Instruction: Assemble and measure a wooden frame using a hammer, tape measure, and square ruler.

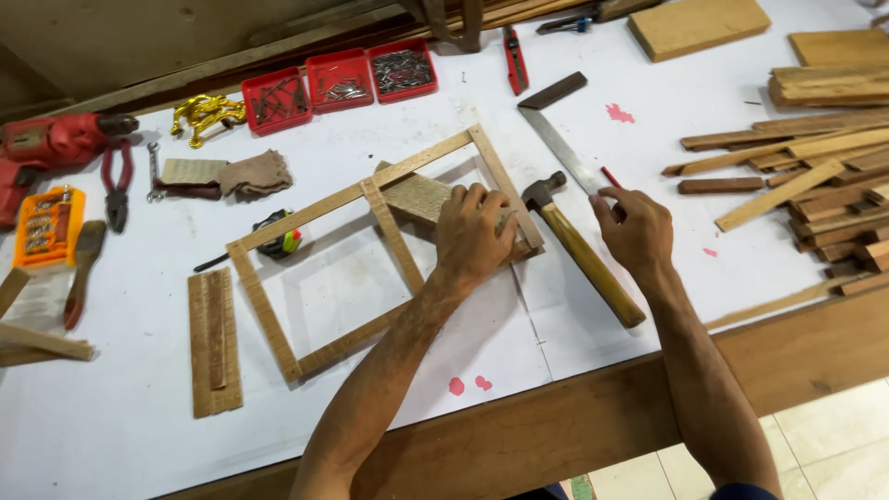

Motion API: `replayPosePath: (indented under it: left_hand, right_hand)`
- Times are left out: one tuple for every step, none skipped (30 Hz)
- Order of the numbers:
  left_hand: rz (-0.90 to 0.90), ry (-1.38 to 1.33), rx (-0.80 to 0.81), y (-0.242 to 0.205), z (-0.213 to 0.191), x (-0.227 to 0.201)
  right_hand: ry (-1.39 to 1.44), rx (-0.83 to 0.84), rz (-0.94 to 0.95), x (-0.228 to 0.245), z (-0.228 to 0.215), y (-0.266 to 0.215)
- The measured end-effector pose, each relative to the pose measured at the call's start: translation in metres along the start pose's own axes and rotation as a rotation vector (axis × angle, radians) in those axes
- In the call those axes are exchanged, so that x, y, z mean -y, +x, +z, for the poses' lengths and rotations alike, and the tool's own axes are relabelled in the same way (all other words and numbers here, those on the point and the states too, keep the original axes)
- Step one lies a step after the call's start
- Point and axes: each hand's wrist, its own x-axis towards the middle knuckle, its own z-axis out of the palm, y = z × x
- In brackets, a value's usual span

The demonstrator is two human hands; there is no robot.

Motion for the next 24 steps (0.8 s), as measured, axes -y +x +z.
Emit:
replayPosePath:
  left_hand:
    - [-0.017,0.014,-0.009,-0.005,-0.008,0.014]
    - [-0.089,0.067,-0.06,-0.011,-0.016,0.028]
    - [-0.159,0.119,-0.11,-0.017,-0.023,0.04]
    - [-0.172,0.133,-0.116,-0.026,-0.038,0.05]
    - [-0.288,0.086,-0.111,-0.031,-0.052,0.061]
    - [-0.402,0.037,-0.106,-0.036,-0.067,0.07]
    - [-0.403,0.043,-0.114,-0.038,-0.079,0.073]
    - [-0.579,-0.054,-0.014,-0.04,-0.091,0.076]
    - [-0.755,-0.157,0.091,-0.043,-0.102,0.078]
    - [-0.76,-0.154,0.084,-0.042,-0.106,0.082]
    - [-0.894,-0.34,0.117,-0.042,-0.109,0.085]
    - [-1.024,-0.53,0.149,-0.041,-0.113,0.088]
    - [-1.025,-0.532,0.143,-0.048,-0.105,0.102]
    - [-1.024,-0.734,0.173,-0.054,-0.097,0.116]
    - [-1.017,-0.933,0.205,-0.06,-0.089,0.13]
    - [-1.019,-0.934,0.202,-0.062,-0.09,0.129]
    - [-0.977,-0.965,0.194,-0.063,-0.093,0.129]
    - [-0.934,-0.996,0.187,-0.064,-0.095,0.129]
    - [-0.938,-0.996,0.184,-0.063,-0.1,0.124]
    - [-0.947,-1.022,0.161,-0.062,-0.104,0.119]
    - [-0.959,-1.048,0.136,-0.062,-0.109,0.114]
    - [-0.966,-1.048,0.131,-0.065,-0.106,0.114]
    - [-0.973,-1.071,0.094,-0.067,-0.104,0.115]
    - [-0.98,-1.093,0.058,-0.069,-0.102,0.116]
  right_hand:
    - [0.012,0.011,-0.018,0.014,0.002,-0.001]
    - [0.082,0.075,-0.05,0.027,0.003,-0.003]
    - [0.152,0.138,-0.079,0.039,0.003,-0.006]
    - [0.162,0.148,-0.093,0.049,0.007,-0.006]
    - [0.172,0.283,-0.057,0.058,0.009,-0.003]
    - [0.18,0.417,-0.022,0.068,0.011,0.0]
    - [0.183,0.415,-0.032,0.072,0.015,0.001]
    - [0.17,0.503,0.006,0.077,0.018,0.003]
    - [0.153,0.594,0.045,0.082,0.021,0.003]
    - [0.154,0.596,0.037,0.082,0.024,0.006]
    - [0.18,0.562,0.069,0.081,0.027,0.008]
    - [0.206,0.528,0.1,0.081,0.029,0.01]
    - [0.204,0.529,0.094,0.081,0.029,0.011]
    - [0.219,0.555,0.089,0.08,0.03,0.012]
    - [0.236,0.582,0.087,0.079,0.03,0.013]
    - [0.235,0.584,0.084,0.079,0.028,0.015]
    - [0.312,0.597,0.177,0.08,0.026,0.018]
    - [0.39,0.61,0.27,0.081,0.025,0.022]
    - [0.389,0.614,0.268,0.083,0.022,0.026]
    - [0.338,0.497,0.189,0.085,0.02,0.03]
    - [0.286,0.383,0.109,0.087,0.017,0.033]
    - [0.285,0.39,0.107,0.091,0.02,0.042]
    - [0.242,0.337,0.03,0.096,0.023,0.051]
    - [0.2,0.283,-0.047,0.1,0.025,0.061]
